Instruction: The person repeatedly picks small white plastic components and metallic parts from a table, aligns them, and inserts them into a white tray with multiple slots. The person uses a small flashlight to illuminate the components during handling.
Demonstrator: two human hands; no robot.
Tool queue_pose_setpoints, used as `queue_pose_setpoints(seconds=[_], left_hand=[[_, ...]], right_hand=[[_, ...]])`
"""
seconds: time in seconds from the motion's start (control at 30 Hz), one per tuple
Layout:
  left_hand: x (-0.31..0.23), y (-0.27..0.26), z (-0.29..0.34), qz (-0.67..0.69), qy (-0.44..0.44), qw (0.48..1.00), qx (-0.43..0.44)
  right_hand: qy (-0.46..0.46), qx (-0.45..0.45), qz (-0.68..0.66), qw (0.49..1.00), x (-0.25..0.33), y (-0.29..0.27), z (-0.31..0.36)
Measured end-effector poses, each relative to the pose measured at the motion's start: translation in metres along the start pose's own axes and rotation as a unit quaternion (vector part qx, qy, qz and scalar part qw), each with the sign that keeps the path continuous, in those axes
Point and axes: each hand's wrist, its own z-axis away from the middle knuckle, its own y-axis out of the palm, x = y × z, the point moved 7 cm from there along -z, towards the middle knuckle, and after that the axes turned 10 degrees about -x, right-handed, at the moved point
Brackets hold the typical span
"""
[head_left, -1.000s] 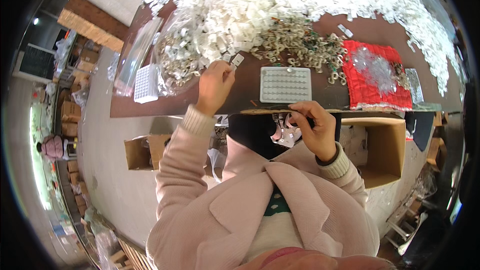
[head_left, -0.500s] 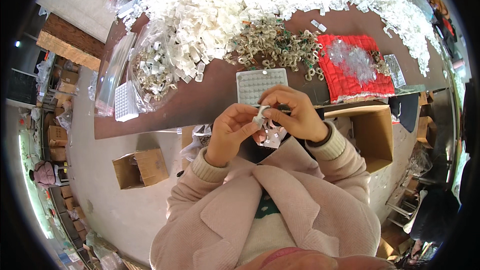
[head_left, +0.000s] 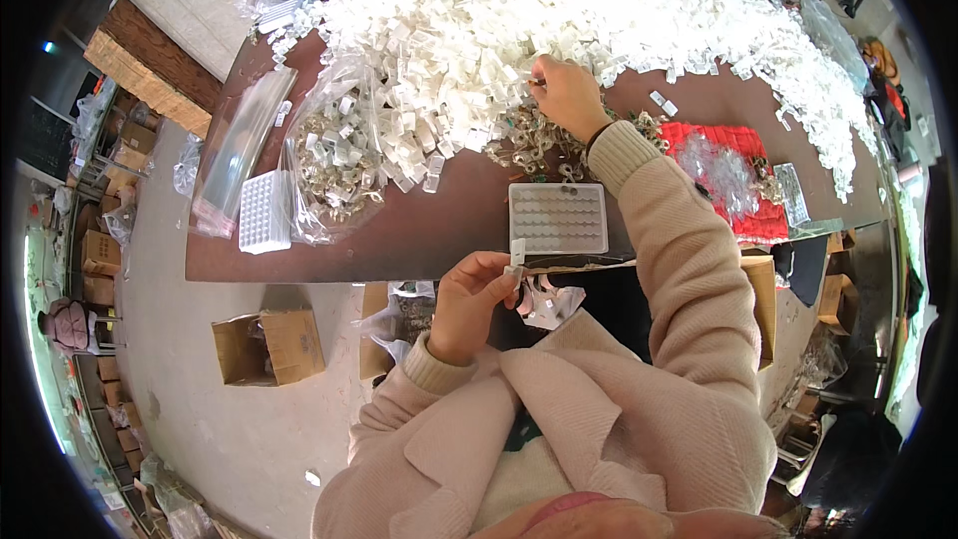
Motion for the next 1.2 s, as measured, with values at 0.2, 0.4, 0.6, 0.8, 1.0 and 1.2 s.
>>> queue_pose_setpoints(seconds=[0.2, 0.4, 0.6, 0.8, 1.0, 1.2], left_hand=[[-0.001, -0.007, -0.002, 0.012, 0.025, 1.0, -0.013], [-0.014, 0.01, -0.005, 0.013, 0.074, 0.997, -0.011], [-0.037, 0.04, -0.011, 0.026, 0.169, 0.984, -0.038], [-0.026, 0.05, -0.007, -0.016, 0.166, 0.986, -0.004], [-0.021, 0.041, -0.005, 0.037, 0.161, 0.985, -0.05], [-0.026, 0.044, -0.002, 0.077, 0.163, 0.984, 0.014]], right_hand=[[0.136, -0.084, -0.305, 0.939, -0.024, -0.033, -0.002], [0.257, -0.009, -0.524, 0.812, -0.008, -0.092, 0.03], [0.006, 0.029, -0.375, 0.927, 0.094, -0.153, 0.126], [0.073, 0.046, -0.382, 0.92, 0.098, -0.152, 0.162], [-0.037, -0.039, -0.349, 0.936, 0.111, -0.158, 0.169], [-0.005, -0.095, -0.321, 0.942, 0.11, -0.166, 0.17]])
